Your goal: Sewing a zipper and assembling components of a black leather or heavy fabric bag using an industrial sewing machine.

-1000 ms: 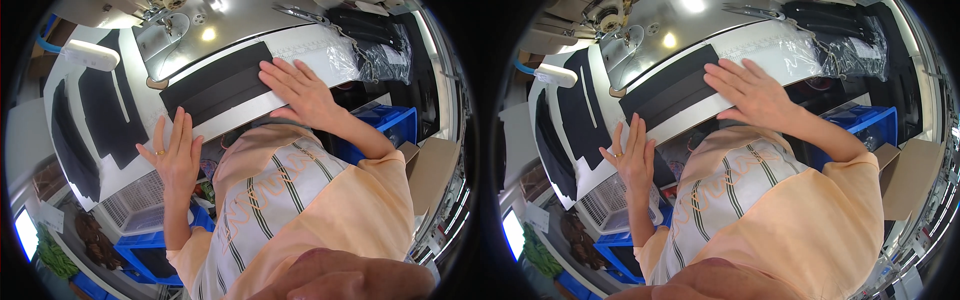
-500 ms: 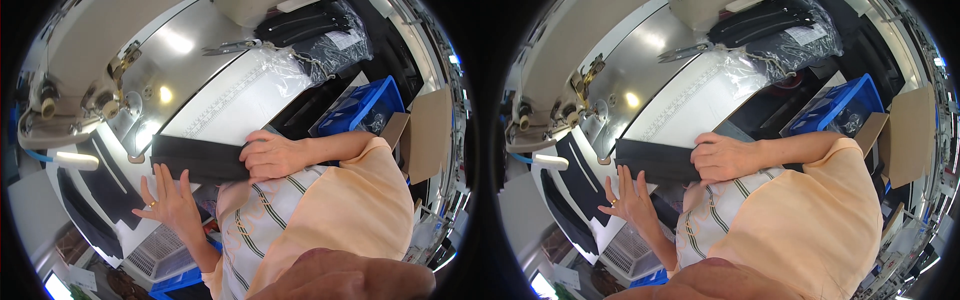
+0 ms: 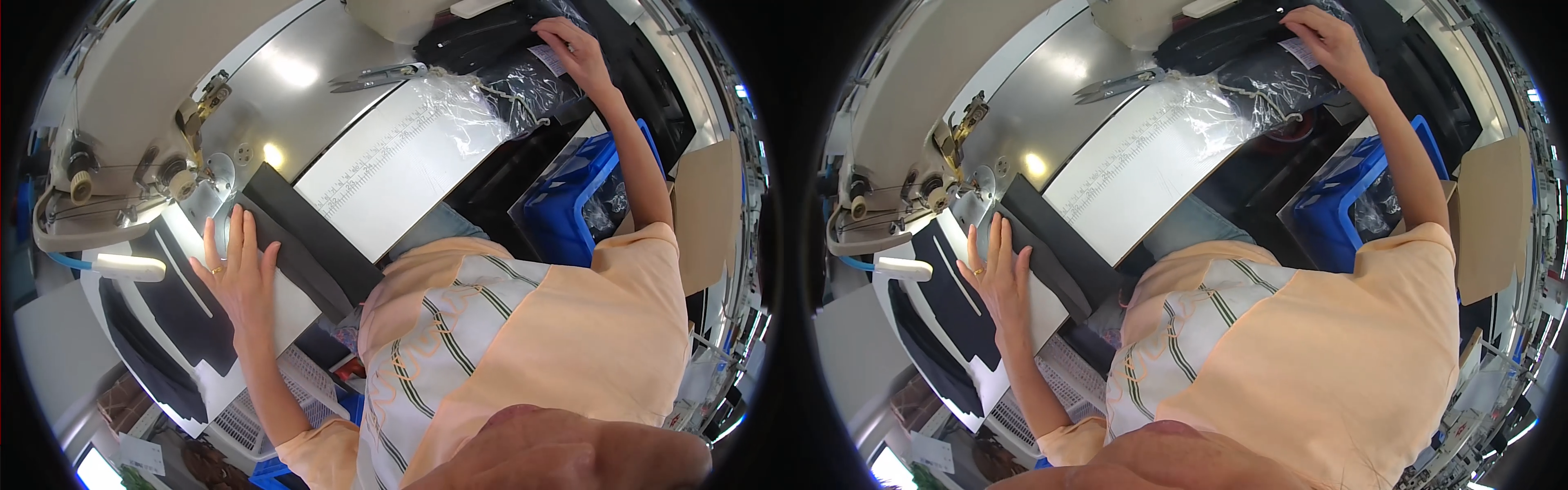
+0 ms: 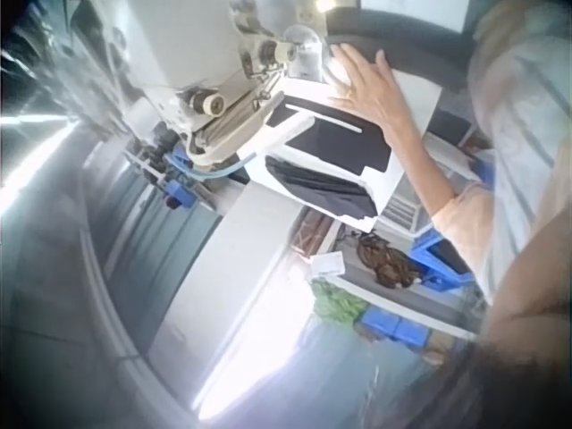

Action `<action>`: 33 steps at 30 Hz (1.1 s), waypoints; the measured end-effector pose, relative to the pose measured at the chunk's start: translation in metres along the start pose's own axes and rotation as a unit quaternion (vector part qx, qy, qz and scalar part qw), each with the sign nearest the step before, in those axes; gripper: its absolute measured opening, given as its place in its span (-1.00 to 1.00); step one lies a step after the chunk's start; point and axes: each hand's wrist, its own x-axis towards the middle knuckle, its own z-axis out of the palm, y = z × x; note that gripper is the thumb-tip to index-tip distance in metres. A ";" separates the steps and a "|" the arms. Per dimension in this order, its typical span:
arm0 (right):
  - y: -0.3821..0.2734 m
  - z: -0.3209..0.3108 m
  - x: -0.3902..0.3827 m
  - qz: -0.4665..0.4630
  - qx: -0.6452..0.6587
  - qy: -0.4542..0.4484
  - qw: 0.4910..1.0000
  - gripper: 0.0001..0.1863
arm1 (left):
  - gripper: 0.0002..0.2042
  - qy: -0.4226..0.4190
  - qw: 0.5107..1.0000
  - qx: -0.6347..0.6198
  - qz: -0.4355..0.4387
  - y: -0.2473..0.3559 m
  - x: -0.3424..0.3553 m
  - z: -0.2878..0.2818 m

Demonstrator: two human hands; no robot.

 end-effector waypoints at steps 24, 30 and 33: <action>0.010 -0.024 0.030 0.017 -0.033 -0.191 0.981 -0.83 | -0.57 0.014 0.996 -0.080 -0.035 0.003 0.003 -0.002; -0.022 -0.047 0.034 0.033 0.029 -0.061 0.997 -0.79 | -0.62 0.007 0.991 -0.124 -0.052 0.003 0.002 -0.007; -0.134 -0.066 0.048 -0.078 0.146 -0.057 0.985 -0.73 | -0.61 0.008 0.994 -0.093 -0.054 0.001 -0.004 -0.005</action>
